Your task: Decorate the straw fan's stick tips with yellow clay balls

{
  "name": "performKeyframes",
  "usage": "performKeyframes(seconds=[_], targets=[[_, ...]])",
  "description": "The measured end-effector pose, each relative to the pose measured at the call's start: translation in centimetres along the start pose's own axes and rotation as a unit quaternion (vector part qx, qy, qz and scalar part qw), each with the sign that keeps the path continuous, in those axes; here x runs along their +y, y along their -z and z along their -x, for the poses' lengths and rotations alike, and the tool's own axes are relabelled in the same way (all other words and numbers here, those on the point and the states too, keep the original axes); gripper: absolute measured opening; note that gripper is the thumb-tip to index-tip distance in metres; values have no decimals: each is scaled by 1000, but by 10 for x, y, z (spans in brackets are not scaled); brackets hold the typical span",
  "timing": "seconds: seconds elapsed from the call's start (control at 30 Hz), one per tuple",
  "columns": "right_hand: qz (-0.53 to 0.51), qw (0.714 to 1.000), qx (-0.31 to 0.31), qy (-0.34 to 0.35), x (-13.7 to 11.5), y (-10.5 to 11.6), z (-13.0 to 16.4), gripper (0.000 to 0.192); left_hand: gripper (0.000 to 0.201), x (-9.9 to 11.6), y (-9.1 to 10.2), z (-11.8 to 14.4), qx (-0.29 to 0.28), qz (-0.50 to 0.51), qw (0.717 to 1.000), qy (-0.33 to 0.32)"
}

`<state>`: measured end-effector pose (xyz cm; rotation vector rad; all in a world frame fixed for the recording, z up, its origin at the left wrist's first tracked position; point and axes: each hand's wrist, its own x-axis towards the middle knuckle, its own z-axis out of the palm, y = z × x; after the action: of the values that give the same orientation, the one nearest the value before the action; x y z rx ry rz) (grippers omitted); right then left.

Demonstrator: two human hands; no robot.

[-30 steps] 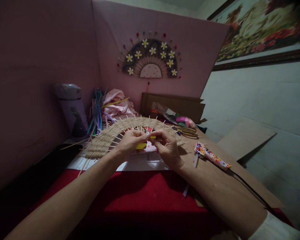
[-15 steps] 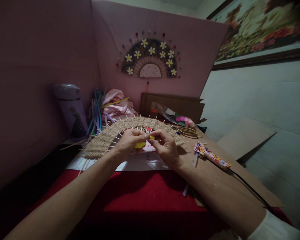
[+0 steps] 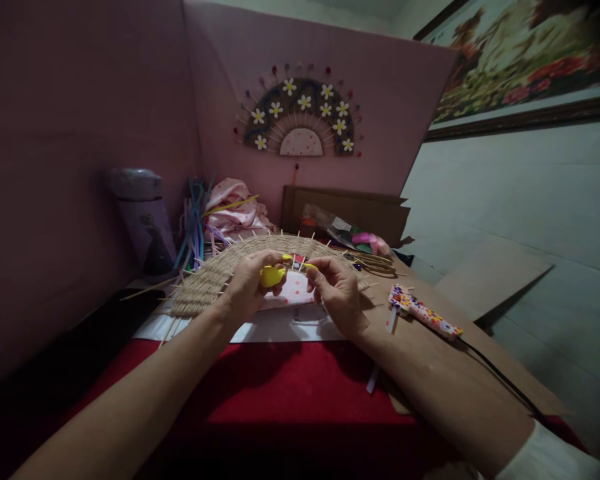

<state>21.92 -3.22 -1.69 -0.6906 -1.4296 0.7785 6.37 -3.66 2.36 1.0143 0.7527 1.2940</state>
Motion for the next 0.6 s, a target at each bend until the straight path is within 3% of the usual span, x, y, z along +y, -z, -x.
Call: performKeyframes(seconds=[0.2, 0.37, 0.6], targets=[[-7, 1000, -15, 4, -2, 0, 3, 20, 14, -4, 2, -2, -5, -17, 1000, -15], [3, 1000, -14, 8, -3, -1, 3, 20, 10, -3, 3, 0, -37, 19, 999, -4], [-4, 1000, -4, 10, -4, -1, 3, 21, 20, -3, 6, -4, -91, 39, 995, 9]])
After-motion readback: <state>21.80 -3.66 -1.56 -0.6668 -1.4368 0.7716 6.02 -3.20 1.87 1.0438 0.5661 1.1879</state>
